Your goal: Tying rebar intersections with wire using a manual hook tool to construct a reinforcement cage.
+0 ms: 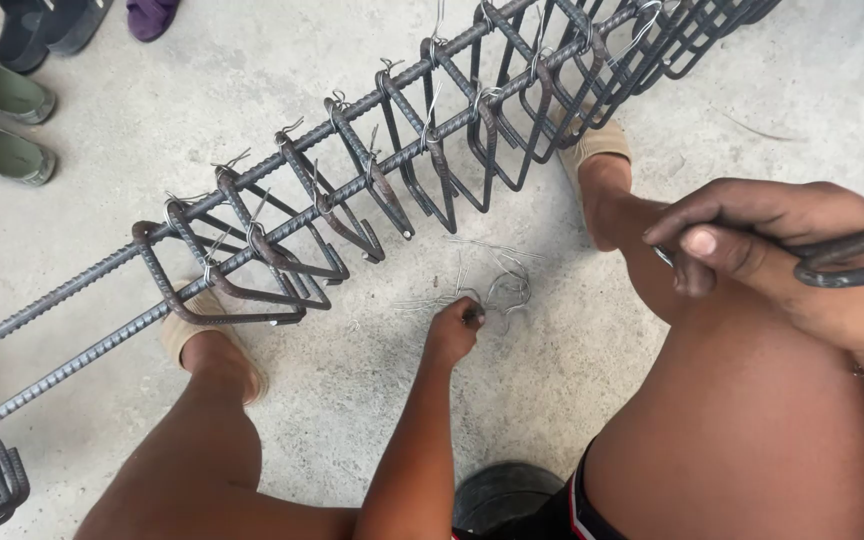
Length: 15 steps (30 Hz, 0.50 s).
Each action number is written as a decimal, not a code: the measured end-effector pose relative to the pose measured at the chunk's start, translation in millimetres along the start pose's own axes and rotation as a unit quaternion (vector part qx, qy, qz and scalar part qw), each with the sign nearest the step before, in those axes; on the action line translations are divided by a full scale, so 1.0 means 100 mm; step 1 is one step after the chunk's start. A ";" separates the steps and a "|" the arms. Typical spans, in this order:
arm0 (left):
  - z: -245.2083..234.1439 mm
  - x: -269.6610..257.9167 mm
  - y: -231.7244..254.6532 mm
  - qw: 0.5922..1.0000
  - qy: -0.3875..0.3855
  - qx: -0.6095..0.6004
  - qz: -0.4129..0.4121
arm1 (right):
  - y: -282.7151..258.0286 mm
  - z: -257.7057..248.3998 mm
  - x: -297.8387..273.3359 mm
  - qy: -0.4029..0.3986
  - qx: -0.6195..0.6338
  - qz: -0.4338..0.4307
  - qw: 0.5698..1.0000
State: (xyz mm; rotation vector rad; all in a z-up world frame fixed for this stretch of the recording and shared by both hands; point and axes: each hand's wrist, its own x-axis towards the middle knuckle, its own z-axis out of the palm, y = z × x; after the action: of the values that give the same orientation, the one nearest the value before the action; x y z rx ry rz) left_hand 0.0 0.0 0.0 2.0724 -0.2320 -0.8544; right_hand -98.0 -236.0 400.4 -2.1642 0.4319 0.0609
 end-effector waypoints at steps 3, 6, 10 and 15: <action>-0.19 0.00 0.16 0.987 -0.066 -0.142 -0.030 | -0.04 0.01 0.00 -0.010 -0.007 -0.003 1.000; -0.37 -0.04 0.37 0.974 -0.103 -0.201 -0.034 | -0.11 0.01 0.01 -0.026 -0.012 0.019 0.999; -0.51 -0.18 0.72 0.965 -0.126 -0.231 -0.008 | -0.11 0.04 0.06 -0.045 -0.063 0.043 0.996; -0.65 -0.39 1.29 0.947 -0.185 -0.246 0.090 | -0.12 0.12 0.08 -0.058 -0.084 -0.017 0.995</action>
State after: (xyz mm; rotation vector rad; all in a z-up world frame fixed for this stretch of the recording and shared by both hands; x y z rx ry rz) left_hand 31.0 -19.7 144.8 1.3984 -0.3633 -1.0604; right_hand -84.9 -222.0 400.7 -2.3177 0.3329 0.2105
